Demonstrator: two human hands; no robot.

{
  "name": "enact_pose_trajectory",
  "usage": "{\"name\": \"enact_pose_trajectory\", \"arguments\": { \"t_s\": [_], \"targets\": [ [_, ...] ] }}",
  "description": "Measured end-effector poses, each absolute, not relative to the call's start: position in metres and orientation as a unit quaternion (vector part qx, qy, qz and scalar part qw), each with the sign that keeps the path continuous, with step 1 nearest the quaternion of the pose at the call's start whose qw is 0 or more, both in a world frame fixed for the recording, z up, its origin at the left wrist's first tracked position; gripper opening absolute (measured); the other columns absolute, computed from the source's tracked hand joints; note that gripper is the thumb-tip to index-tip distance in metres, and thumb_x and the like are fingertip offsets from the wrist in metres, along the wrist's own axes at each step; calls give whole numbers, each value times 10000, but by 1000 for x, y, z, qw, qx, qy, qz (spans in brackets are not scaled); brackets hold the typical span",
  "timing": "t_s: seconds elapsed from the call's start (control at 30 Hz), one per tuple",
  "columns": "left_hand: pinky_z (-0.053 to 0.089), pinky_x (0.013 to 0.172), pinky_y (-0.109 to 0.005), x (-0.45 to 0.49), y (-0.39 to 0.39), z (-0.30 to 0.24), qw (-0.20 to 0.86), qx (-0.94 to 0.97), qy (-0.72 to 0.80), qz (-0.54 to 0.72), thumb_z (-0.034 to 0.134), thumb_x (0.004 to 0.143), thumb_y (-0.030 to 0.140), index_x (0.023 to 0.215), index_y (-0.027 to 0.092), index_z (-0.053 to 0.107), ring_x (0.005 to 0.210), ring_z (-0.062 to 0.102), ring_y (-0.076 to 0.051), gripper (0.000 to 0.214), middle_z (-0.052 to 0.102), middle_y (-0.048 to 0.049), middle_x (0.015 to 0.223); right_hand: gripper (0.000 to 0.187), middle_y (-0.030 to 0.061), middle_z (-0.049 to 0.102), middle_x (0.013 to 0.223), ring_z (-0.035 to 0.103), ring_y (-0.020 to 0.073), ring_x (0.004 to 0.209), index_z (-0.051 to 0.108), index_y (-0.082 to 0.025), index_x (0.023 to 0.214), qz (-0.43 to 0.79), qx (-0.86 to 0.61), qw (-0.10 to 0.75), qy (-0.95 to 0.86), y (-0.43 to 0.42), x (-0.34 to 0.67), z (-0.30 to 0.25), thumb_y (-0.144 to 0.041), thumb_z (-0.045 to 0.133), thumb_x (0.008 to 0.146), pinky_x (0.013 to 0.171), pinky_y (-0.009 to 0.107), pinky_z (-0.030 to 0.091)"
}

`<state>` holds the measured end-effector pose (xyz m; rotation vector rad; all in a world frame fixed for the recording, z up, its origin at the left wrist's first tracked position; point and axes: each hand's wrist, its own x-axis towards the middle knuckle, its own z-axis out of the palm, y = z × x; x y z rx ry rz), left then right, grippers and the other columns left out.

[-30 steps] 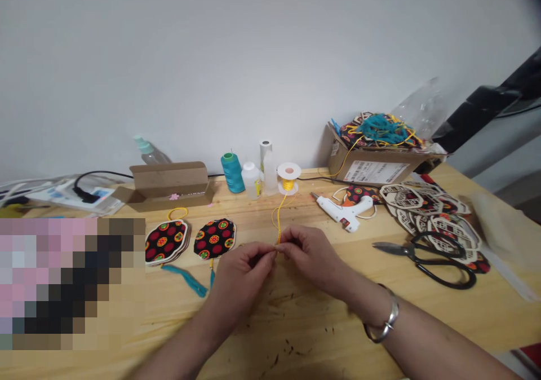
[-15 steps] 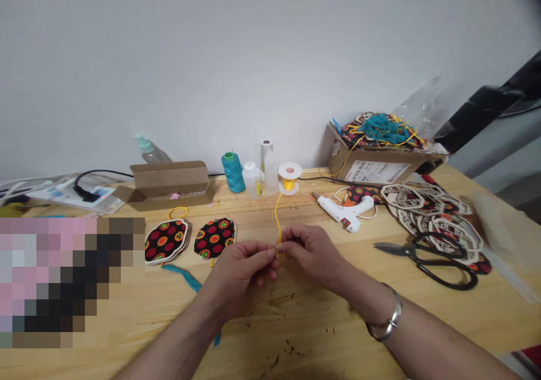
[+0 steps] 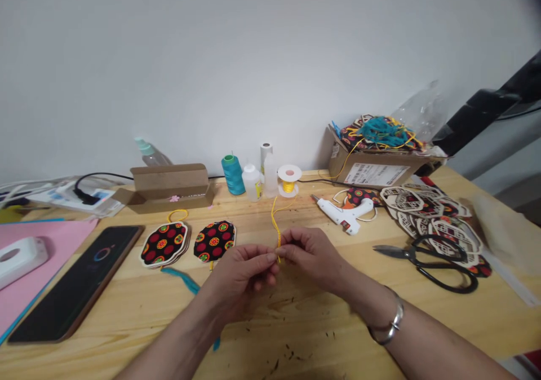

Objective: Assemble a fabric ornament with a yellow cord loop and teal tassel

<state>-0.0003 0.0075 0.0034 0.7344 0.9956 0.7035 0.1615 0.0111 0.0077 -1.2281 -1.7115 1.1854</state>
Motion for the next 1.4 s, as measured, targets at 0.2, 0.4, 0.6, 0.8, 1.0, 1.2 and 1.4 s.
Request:
{"name": "enact_pose_trajectory", "arguments": {
  "t_s": [0.2,0.4,0.6,0.8,1.0,1.2,1.4],
  "targets": [
    [243,345,-133,0,8,5,765,327,448,326,740,594,219,638,102,659,403,493,-39,150,617,-11,542,114,-49,494,545,436,72,527,553,-159,622,500,-467,364,-632,11,161,11,-183,550,733,524,186,345],
    [249,342,-127,-2,8,6,771,342,437,312,734,601,227,617,102,653,380,486,-29,150,611,-2,526,83,-44,498,542,429,68,517,555,-148,626,570,-432,371,-593,10,161,16,-171,560,706,510,190,345],
    [236,341,-133,-5,7,6,782,344,425,299,734,595,244,602,115,642,366,478,-29,158,616,-2,517,61,-46,504,524,444,68,513,574,-144,634,618,-401,382,-558,9,160,18,-179,595,679,505,193,363],
    [227,338,-136,-6,6,6,789,342,420,291,733,588,246,581,124,641,355,468,-28,152,615,2,503,62,-50,495,515,437,66,503,579,-146,634,647,-392,371,-539,8,161,19,-187,608,669,501,196,358],
    [231,350,-135,-4,8,7,757,367,442,310,707,628,236,585,123,648,372,470,-23,135,617,3,521,52,-41,537,563,445,61,511,603,-138,687,633,-411,380,-535,9,160,19,-187,609,670,506,194,362],
    [263,379,-129,-5,10,7,720,387,457,351,690,664,225,592,134,650,412,464,-20,122,619,17,542,130,-20,594,625,455,68,544,663,-138,783,576,-465,337,-581,12,162,15,-162,572,693,523,195,360],
    [268,384,-138,-4,10,8,678,399,488,377,683,674,240,621,136,661,423,455,-30,120,635,11,553,85,-25,564,564,455,79,526,644,-140,683,490,-513,328,-624,11,164,15,-177,570,705,505,197,354]
  ]
}}
